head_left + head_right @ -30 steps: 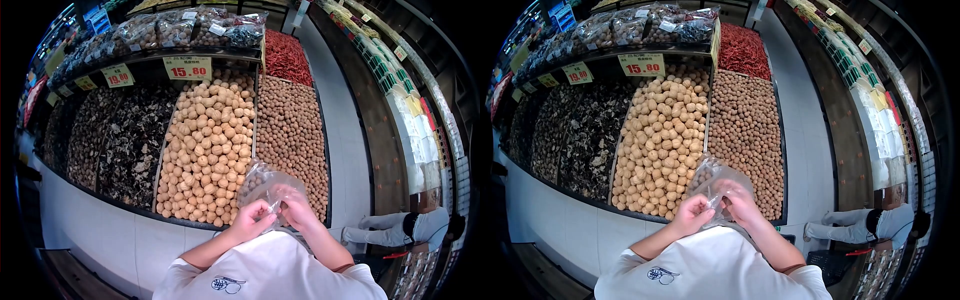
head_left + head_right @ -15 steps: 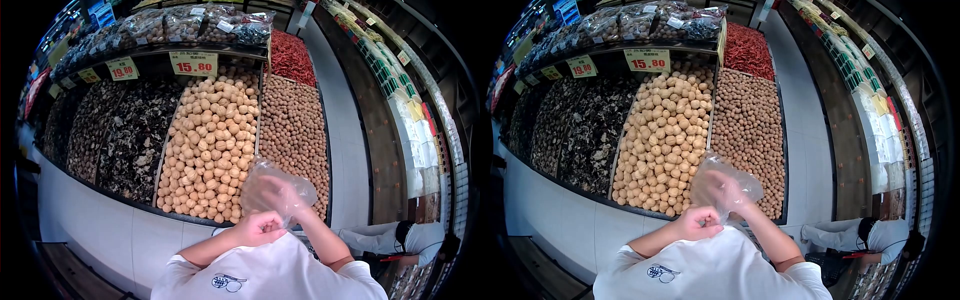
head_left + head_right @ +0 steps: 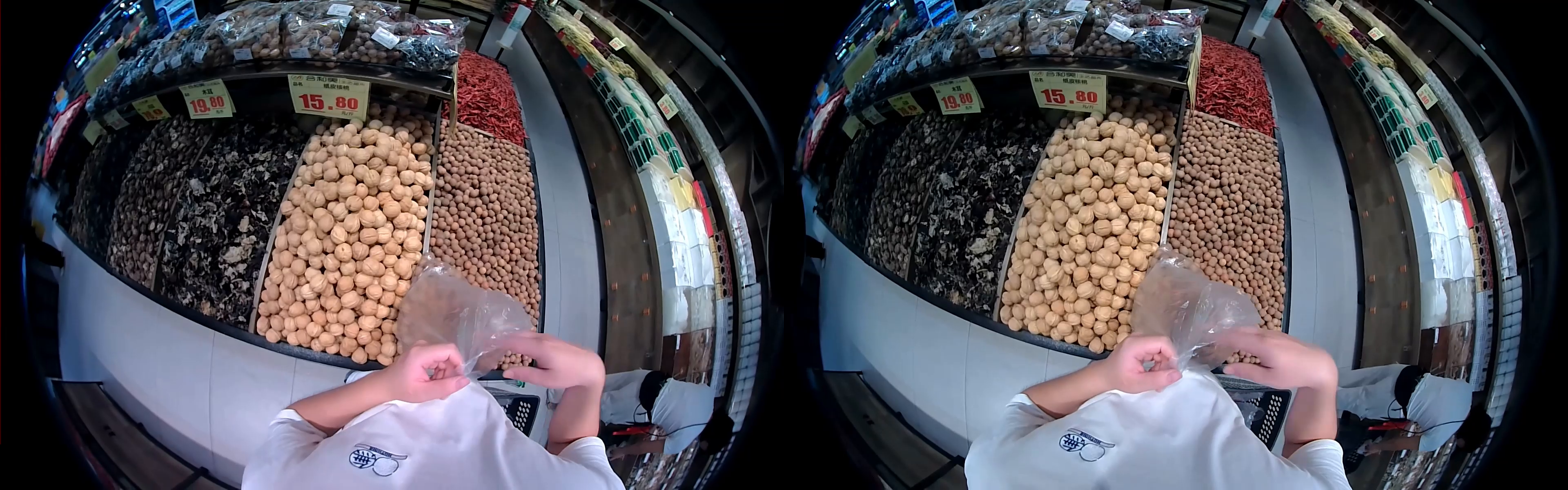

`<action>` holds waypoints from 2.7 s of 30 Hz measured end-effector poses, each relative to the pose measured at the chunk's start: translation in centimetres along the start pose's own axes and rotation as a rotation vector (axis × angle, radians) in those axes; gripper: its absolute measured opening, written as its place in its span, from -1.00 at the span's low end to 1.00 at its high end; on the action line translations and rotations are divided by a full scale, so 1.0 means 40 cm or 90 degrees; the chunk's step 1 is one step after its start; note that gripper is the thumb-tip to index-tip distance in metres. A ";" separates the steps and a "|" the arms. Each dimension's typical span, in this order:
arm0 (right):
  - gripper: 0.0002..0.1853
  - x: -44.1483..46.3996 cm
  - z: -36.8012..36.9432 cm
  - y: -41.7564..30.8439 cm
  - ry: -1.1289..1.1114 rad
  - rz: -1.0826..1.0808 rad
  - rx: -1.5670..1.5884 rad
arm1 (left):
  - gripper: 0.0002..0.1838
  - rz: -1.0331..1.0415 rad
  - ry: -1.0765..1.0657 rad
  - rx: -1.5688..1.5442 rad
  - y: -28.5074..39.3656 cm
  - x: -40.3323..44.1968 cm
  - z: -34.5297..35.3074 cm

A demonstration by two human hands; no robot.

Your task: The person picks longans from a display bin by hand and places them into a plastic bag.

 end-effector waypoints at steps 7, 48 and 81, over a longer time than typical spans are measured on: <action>-0.55 0.019 -0.245 -0.039 0.090 -0.068 0.095 | -0.87 -0.030 -0.018 -0.025 -0.019 0.002 0.008; -0.81 0.561 0.005 0.514 0.191 -0.114 -0.642 | -0.89 -0.072 0.020 -0.025 -0.078 0.007 -0.005; -0.77 -0.101 0.144 0.262 0.185 0.257 0.644 | -0.90 -0.084 0.000 -0.029 -0.091 0.028 0.041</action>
Point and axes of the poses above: each hand's wrist, its own x-axis towards the middle knuckle, its own z-axis out of the palm, y = z × x, the point moved 8 cm from there along x, towards the middle knuckle, and after that the axes turned 15 degrees about y, right-handed, at the moved point
